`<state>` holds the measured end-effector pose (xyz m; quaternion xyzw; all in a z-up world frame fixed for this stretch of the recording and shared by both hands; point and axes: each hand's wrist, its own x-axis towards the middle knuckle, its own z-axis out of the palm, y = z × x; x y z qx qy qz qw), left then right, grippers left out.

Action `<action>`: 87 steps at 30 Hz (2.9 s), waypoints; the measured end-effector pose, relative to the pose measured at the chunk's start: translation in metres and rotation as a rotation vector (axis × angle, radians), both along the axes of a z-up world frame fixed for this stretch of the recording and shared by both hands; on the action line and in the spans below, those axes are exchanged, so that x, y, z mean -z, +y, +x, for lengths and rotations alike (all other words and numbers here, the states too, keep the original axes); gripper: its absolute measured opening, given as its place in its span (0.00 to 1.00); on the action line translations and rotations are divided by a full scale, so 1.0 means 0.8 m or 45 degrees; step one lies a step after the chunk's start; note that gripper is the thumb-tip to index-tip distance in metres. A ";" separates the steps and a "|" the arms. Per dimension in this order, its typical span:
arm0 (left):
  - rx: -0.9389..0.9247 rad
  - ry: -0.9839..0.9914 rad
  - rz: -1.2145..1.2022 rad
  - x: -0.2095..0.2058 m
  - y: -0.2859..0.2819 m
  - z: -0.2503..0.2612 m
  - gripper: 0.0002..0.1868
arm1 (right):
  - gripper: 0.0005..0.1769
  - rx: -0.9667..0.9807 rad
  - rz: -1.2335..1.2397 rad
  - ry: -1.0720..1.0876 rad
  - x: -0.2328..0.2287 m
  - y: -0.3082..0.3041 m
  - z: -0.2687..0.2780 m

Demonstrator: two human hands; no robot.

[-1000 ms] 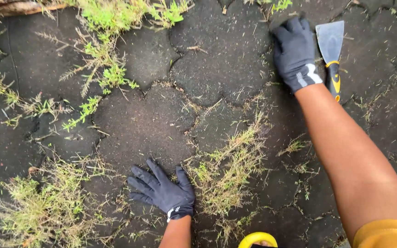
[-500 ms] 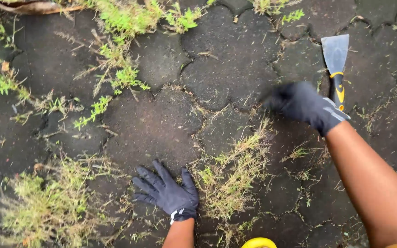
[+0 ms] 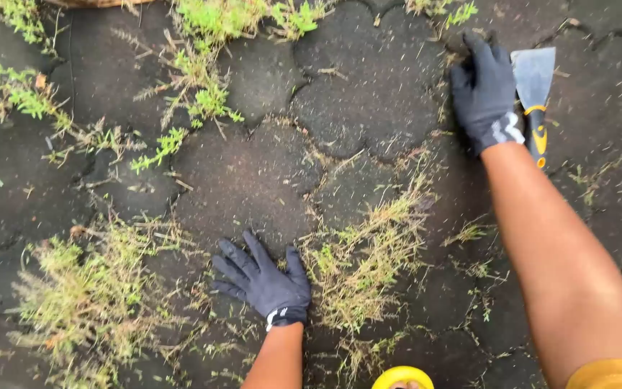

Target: Removing weeds from between stone pavers using a scraper and hands.

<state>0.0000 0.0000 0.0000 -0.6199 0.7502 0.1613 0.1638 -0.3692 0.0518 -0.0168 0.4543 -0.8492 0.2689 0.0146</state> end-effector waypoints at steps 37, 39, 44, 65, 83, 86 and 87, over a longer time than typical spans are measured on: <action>0.039 -0.048 -0.022 0.001 -0.004 0.000 0.37 | 0.18 0.629 1.092 -0.136 -0.134 -0.039 0.032; 0.045 -0.065 -0.018 0.000 -0.005 0.001 0.37 | 0.20 0.670 1.163 -0.108 -0.129 -0.046 0.035; 0.043 0.023 -0.056 0.004 -0.002 0.004 0.36 | 0.17 0.475 1.145 0.088 -0.100 -0.032 0.023; 0.108 -0.158 -0.079 0.017 -0.007 0.006 0.38 | 0.21 0.283 1.110 0.359 -0.082 0.005 -0.018; 0.002 -0.014 -0.017 0.003 -0.007 -0.002 0.43 | 0.20 0.495 1.051 0.033 -0.044 -0.005 0.011; 0.020 -0.017 0.039 0.008 -0.004 0.004 0.38 | 0.30 0.245 1.447 -0.183 -0.083 -0.014 0.007; 0.018 -0.009 0.042 0.006 -0.004 0.002 0.38 | 0.30 0.247 1.449 -0.175 -0.097 -0.019 0.007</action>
